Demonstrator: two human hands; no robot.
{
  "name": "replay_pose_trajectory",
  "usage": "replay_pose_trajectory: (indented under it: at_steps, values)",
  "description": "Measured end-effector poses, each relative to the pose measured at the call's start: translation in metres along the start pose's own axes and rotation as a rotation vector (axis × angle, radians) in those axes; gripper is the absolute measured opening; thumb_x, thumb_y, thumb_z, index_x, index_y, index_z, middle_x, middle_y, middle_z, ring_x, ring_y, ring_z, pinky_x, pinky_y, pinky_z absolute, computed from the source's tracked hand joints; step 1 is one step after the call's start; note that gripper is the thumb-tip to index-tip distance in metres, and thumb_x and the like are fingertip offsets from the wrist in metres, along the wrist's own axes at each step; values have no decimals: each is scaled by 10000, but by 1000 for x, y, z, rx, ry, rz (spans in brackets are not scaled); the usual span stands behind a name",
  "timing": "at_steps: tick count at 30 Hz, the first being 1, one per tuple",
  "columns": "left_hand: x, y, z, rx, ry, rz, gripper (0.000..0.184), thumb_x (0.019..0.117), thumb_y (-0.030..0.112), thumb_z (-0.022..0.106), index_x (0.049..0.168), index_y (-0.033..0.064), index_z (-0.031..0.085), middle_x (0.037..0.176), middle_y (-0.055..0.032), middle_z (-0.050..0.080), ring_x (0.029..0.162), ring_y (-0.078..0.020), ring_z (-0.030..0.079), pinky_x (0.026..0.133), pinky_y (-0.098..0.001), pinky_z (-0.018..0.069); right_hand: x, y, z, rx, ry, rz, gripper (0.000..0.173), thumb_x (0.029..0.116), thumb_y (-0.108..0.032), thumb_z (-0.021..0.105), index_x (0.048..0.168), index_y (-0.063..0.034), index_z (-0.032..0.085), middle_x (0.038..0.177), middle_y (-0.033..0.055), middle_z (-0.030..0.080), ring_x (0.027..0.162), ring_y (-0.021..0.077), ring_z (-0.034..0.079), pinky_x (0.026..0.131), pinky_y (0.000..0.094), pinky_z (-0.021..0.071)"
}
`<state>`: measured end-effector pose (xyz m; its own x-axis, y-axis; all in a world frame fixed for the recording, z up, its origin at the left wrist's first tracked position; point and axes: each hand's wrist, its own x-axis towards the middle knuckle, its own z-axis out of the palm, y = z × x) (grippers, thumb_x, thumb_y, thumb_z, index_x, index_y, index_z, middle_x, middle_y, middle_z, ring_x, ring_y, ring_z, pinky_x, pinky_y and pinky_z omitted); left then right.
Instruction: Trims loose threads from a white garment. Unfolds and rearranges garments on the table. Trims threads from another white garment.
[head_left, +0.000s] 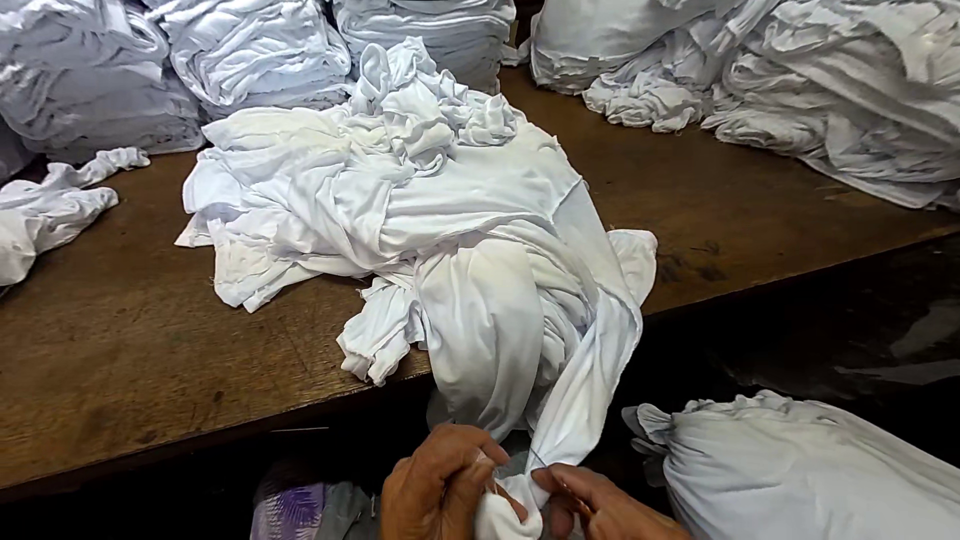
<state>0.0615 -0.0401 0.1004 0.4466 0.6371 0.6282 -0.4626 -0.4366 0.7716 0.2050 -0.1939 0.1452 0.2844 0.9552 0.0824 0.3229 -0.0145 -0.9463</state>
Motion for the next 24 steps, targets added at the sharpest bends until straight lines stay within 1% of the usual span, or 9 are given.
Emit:
replay_pose_trajectory:
  at_steps: [1, 2, 5, 8, 12, 17, 21, 24]
  values:
    - [0, 0, 0, -17, -2, -7, 114, 1060, 124, 550, 1068, 64, 647, 999, -108, 710, 802, -169, 716, 731, -294, 628, 1, 0, -7, -107, -19, -28, 480, 1119, -271, 344, 1255, 55, 669, 990, 169, 699, 818, 207, 635, 736, 382, 536]
    - [0, 0, 1, -33, -7, -12, 111, 1059, 119, 550, 1065, 61, 644, 988, -110, 704, 783, -169, 714, 714, -294, 632, 1, -1, -13, -182, -41, -45, 458, 1115, -256, 358, 1240, 31, 693, 974, 171, 700, 847, 234, 654, 767, 407, 546]
    - [0, 0, 3, -45, 6, -16, 103, 1055, 117, 557, 1055, 66, 647, 980, -103, 695, 795, -161, 700, 722, -286, 615, 3, -7, -20, -301, -80, -69, 382, 1099, -235, 439, 1181, -2, 731, 900, 163, 691, 798, 251, 655, 715, 413, 539]
    - [1, 0, 3, -40, -2, -8, 91, 1044, 105, 576, 1065, 73, 659, 1007, -98, 696, 874, -163, 697, 771, -282, 603, 6, -10, -18, -354, -88, -91, 363, 1093, -234, 464, 1141, 2, 735, 876, 167, 696, 788, 267, 669, 695, 419, 539]
    - [1, 1, 3, -51, -13, -4, 87, 1035, 96, 590, 1063, 72, 669, 1008, -100, 698, 909, -166, 695, 790, -278, 598, 9, -10, -12, -332, -65, -93, 339, 1086, -217, 490, 1103, 13, 740, 863, 163, 701, 778, 255, 672, 690, 400, 541]
    - [0, 1, 4, -67, -32, -16, 91, 1036, 95, 589, 1068, 70, 670, 1024, -100, 691, 888, -154, 694, 775, -266, 601, 9, -8, -4, -280, -38, -110, 325, 1083, -203, 513, 1041, 22, 744, 861, 153, 719, 791, 231, 688, 708, 383, 554]
    - [-1, 2, 5, -100, -40, -30, 93, 1034, 94, 593, 1075, 63, 671, 1033, -109, 678, 843, -146, 690, 728, -254, 604, 8, -8, -1, -237, -41, -112, 333, 1088, -199, 500, 1029, 28, 737, 869, 150, 721, 808, 220, 694, 726, 379, 561]
    - [0, 2, 5, -126, -42, -28, 99, 1038, 103, 588, 1079, 64, 669, 1018, -109, 676, 835, -145, 686, 716, -248, 598, 8, -6, 0, -203, -46, -113, 338, 1090, -190, 493, 1015, 31, 737, 868, 150, 723, 810, 217, 696, 730, 377, 564]
